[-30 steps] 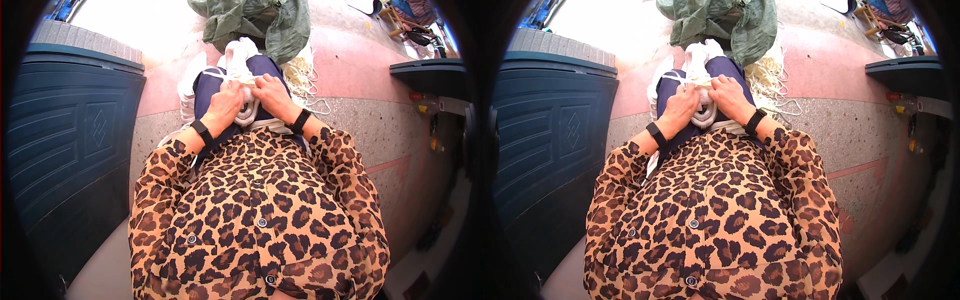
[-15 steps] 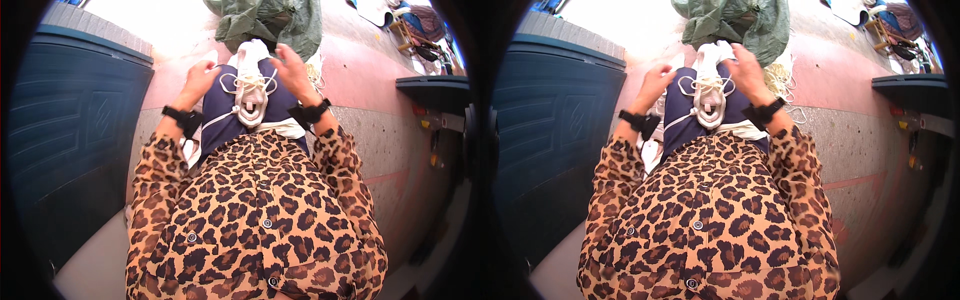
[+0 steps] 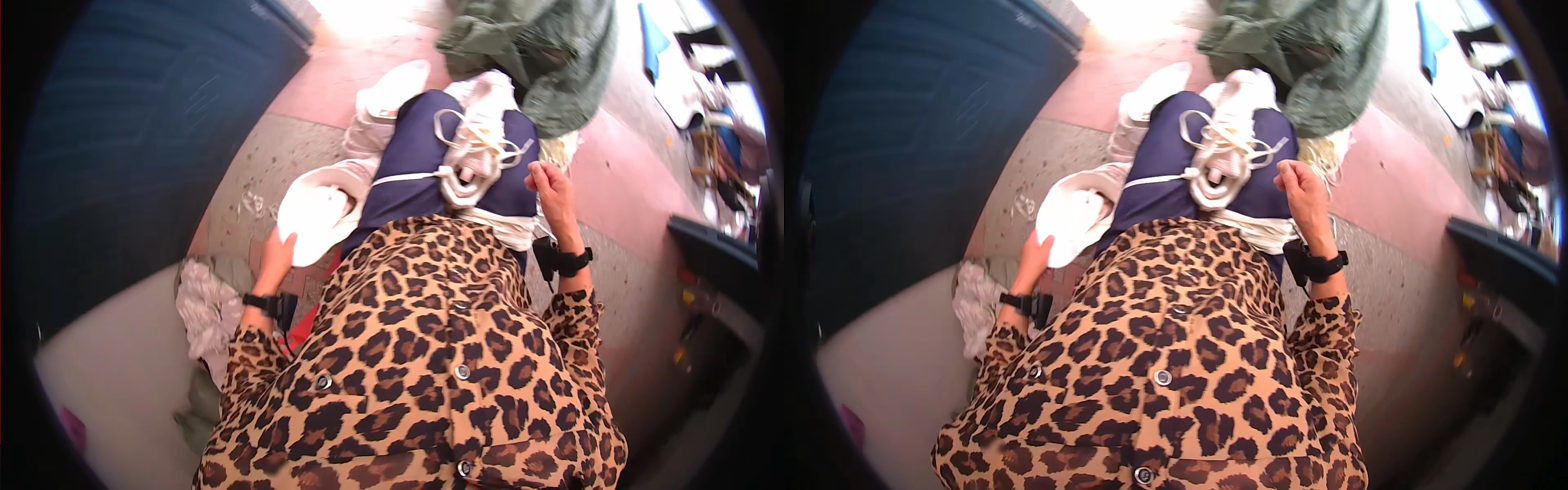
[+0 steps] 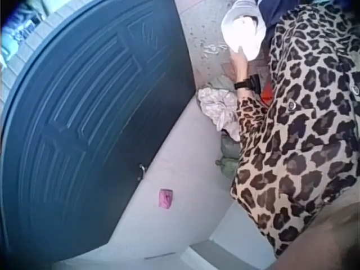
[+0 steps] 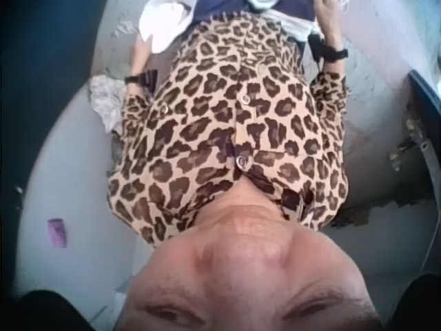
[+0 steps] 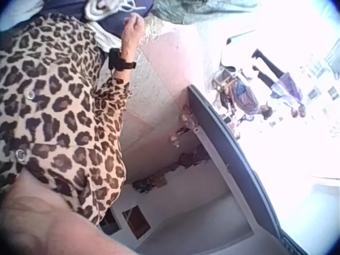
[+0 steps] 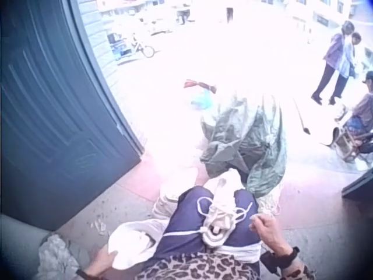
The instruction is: The recorder is threading laces through the eyelets of a white shoe while sitting.
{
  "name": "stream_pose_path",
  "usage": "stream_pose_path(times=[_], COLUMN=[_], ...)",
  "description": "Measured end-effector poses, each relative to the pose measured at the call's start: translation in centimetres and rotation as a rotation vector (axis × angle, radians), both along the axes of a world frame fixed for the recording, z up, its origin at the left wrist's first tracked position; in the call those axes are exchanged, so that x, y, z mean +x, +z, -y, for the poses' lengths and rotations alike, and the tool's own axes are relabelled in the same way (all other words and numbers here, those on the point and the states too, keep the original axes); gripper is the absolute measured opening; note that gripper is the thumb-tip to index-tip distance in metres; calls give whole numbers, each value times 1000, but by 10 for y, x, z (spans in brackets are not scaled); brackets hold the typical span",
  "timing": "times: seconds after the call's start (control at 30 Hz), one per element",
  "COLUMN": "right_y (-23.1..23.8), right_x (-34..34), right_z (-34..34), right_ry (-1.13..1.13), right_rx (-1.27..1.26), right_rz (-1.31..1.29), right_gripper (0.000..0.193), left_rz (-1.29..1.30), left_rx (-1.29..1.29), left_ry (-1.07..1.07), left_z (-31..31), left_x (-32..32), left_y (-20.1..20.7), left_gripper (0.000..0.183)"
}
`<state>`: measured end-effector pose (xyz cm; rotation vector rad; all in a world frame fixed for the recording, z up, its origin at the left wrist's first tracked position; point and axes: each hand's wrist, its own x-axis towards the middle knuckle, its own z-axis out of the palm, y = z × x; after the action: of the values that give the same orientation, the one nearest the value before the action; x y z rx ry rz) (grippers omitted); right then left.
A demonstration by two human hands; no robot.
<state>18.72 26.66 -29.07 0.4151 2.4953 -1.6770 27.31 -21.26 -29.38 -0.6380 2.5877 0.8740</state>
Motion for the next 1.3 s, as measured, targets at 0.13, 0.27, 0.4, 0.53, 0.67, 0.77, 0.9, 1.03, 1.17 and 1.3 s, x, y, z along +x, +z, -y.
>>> stream_pose_path(times=[0.13, 0.27, 0.4, 0.53, 0.67, 0.77, 0.9, 1.03, 1.17, 1.3], right_y=[26, 63, 51, 45, 28, 18, 5, -10, 6, 1], right_x=[-28, -39, -46, -55, -79, -85, -104, -112, -102, -94], right_z=[54, 104, 145, 192, 218, 215, 194, 189, 184, 166], right_ry=[300, 668, 872, 927, 790, 918, 977, 981, 790, 396], right_rx=[4, 138, 190, 456, 534, 410, 355, 328, -75, -526], right_rz=[-46, -130, -293, -547, -629, -446, -284, -239, 107, 390], right_gripper=[22, 17, 19, 31, 36, 34, 26, 29, 27, 43], left_rz=[221, 30, -40, -263, -370, -250, -48, -77, -112, 28], left_rx=[-519, -532, -324, -522, -523, -277, 351, 321, 263, -23], left_ry=[-445, -496, -449, -607, -765, -645, -266, -178, -299, -734], left_z=[19, 51, 5, -72, -106, -93, -81, -94, -73, -51], left_x=[-49, -125, -216, -230, -227, -231, -224, -207, -202, -165], left_y=[17, 22, 85, 152, 168, 156, 115, 71, -8, -30], left_gripper=[22, 20, 21, 23, 23, 32, 59, 73, 67, 57])
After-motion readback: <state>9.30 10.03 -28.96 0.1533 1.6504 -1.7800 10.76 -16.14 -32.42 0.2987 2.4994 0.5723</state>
